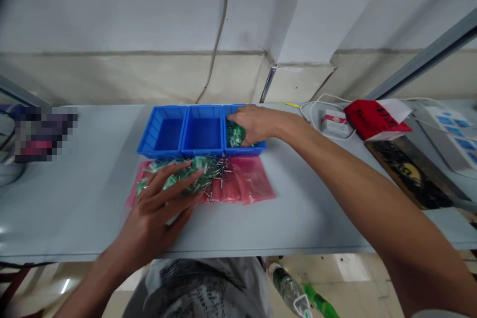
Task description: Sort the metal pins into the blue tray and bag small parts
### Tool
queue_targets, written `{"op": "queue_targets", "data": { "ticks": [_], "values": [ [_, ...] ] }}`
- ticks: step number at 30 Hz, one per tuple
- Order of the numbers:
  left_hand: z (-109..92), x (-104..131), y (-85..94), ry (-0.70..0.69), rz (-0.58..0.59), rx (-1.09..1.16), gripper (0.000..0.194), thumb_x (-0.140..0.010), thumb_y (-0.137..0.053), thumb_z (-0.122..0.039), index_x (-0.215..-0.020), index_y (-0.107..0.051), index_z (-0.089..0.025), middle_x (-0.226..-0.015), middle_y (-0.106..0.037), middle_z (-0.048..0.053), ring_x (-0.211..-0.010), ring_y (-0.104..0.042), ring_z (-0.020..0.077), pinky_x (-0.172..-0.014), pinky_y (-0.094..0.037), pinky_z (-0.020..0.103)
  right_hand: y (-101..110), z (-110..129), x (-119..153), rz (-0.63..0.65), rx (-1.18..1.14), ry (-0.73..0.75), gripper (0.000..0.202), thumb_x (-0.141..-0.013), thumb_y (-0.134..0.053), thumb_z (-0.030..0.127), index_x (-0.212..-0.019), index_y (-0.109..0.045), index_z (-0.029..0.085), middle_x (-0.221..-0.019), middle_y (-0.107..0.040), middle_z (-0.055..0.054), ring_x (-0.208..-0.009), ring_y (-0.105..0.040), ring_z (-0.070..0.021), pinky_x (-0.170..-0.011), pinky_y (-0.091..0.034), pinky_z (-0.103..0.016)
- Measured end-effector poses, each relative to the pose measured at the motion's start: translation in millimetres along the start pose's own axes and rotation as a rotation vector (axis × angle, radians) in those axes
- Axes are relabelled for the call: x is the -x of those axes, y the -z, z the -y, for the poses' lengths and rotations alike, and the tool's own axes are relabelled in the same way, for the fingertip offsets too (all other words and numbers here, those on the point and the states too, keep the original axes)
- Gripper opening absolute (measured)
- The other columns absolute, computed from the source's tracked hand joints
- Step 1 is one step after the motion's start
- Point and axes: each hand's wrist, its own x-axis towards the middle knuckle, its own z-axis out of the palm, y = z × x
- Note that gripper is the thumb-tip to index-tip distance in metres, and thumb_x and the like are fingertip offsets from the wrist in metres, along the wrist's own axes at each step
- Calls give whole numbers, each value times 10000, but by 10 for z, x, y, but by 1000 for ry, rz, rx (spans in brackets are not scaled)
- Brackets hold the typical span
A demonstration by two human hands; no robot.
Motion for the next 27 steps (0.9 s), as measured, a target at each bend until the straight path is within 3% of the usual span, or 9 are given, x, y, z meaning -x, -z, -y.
{"op": "queue_targets", "data": {
  "ticks": [4,8,11,14,17,22,27],
  "values": [
    [17,14,58,19,-112,58,330,-870,-682,-21,-1157,-710,-182,-1387,-657,65,-1386,-514,310,-1100,-508,559,19,-31,65,-139,-28,-48,555,-796,-724,300,-1320,-618,155,-1045,-717,-111,-896,-653,-275,-739,-435,-325],
    [3,-40,112,49,-201,107,341,-848,-701,-6,-1139,-720,-182,-1280,-713,64,-1294,-587,266,-1055,-541,482,66,-68,211,-271,-87,-93,366,-851,-700,346,-1178,-685,184,-808,-697,-27,-674,-601,-186,-659,-377,-287],
    [-19,-126,135,105,-263,152,300,-856,-699,-20,-1100,-726,-192,-1205,-737,46,-1201,-636,222,-1008,-563,414,105,48,380,-475,-112,-133,301,-855,-727,358,-1099,-714,184,-764,-706,-20,-643,-613,-184,-645,-398,-301],
    [-34,-234,124,190,-287,145,313,-891,-687,-78,-1181,-688,-196,-1209,-726,39,-1155,-652,180,-1022,-558,358,37,321,563,-783,-110,-93,248,-895,-716,304,-1125,-715,211,-921,-765,-38,-787,-702,-213,-717,-495,-329],
    [-49,-332,76,221,-230,91,462,-922,-665,-137,-1371,-566,-175,-1330,-666,63,-1237,-614,175,-1097,-523,339,-200,647,689,-1021,10,98,283,-943,-651,168,-1219,-678,226,-1113,-764,-66,-952,-724,-206,-811,-584,-342],
    [-84,-368,-40,72,-43,61,594,-944,-543,-74,-1516,-401,-156,-1495,-554,90,-1395,-513,196,-1182,-467,387,-685,949,797,-990,184,422,237,-881,-726,114,-1118,-718,123,-1061,-792,-137,-974,-744,-255,-812,-639,-392],
    [-74,-286,-139,-82,50,3,453,-959,-526,-60,-1405,-521,-132,-1358,-668,89,-1349,-560,234,-1079,-524,431,-873,939,958,-931,75,390,259,-875,-734,94,-1132,-714,120,-1106,-785,-130,-1013,-751,-250,-847,-650,-388]
  ]
}}
